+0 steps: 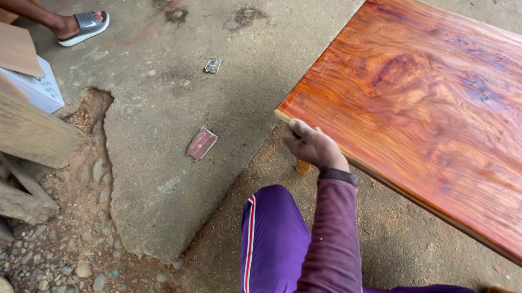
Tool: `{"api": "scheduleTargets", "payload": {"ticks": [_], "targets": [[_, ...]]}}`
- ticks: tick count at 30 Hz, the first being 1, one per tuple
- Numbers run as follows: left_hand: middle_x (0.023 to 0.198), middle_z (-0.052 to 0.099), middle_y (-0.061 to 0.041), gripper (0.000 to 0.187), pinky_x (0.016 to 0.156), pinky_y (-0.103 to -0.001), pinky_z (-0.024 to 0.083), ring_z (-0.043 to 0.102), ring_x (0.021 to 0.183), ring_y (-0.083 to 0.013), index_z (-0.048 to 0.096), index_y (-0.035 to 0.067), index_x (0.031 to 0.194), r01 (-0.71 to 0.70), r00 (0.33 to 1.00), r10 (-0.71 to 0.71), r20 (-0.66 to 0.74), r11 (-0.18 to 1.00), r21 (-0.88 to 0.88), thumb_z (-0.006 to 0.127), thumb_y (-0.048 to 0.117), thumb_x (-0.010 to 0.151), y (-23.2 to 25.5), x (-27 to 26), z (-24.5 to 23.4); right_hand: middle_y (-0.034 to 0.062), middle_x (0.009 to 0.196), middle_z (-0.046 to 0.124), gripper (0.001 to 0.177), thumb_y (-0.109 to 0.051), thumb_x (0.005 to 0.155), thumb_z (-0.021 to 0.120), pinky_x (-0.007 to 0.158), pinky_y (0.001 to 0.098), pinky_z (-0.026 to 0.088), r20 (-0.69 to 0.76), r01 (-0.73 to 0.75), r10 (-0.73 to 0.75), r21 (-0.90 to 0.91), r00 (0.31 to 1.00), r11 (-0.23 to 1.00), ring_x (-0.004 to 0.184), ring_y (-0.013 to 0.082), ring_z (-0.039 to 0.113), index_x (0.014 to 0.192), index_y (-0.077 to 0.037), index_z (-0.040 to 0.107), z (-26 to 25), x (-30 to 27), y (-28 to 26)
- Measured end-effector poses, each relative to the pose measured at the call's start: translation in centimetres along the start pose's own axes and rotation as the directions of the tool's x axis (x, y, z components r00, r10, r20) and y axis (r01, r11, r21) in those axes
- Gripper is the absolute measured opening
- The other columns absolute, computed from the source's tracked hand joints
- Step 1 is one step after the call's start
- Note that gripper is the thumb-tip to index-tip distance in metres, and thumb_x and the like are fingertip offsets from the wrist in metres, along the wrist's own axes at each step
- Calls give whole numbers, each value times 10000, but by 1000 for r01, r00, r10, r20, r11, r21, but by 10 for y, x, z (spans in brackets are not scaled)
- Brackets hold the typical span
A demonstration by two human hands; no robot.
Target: The person sands the surface and edges of a wooden table using pieces of sandpaper.
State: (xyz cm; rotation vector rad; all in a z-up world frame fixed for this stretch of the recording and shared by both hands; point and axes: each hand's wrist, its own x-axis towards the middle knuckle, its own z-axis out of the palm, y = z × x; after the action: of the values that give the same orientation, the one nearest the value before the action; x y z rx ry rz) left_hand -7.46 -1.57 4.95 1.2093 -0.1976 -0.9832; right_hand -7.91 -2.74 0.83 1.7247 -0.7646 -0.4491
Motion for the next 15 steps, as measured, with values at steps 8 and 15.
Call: {"api": "scheduleTargets", "payload": {"ticks": [8,15], "targets": [[973,654,-28,290,645,-267,574,620,783,-108,667,7,1037,-232,970,217,107,960,156,560,276,1029,1,-5,-36,56,1324,476,379,-120,1004,540,1002,246,476,23,-82,80,100,997,992,1208,140,516,1359,-60,423,-60,-98,16],[763,600,6,150,613,-329,475,564,689,-147,652,106,1097,-941,35,699,715,263,-211,610,249,1104,19,-31,-29,64,1319,489,382,-115,991,555,999,260,479,85,-161,147,199,986,967,1204,155,524,1352,-61,442,-104,-227,-17]]}}
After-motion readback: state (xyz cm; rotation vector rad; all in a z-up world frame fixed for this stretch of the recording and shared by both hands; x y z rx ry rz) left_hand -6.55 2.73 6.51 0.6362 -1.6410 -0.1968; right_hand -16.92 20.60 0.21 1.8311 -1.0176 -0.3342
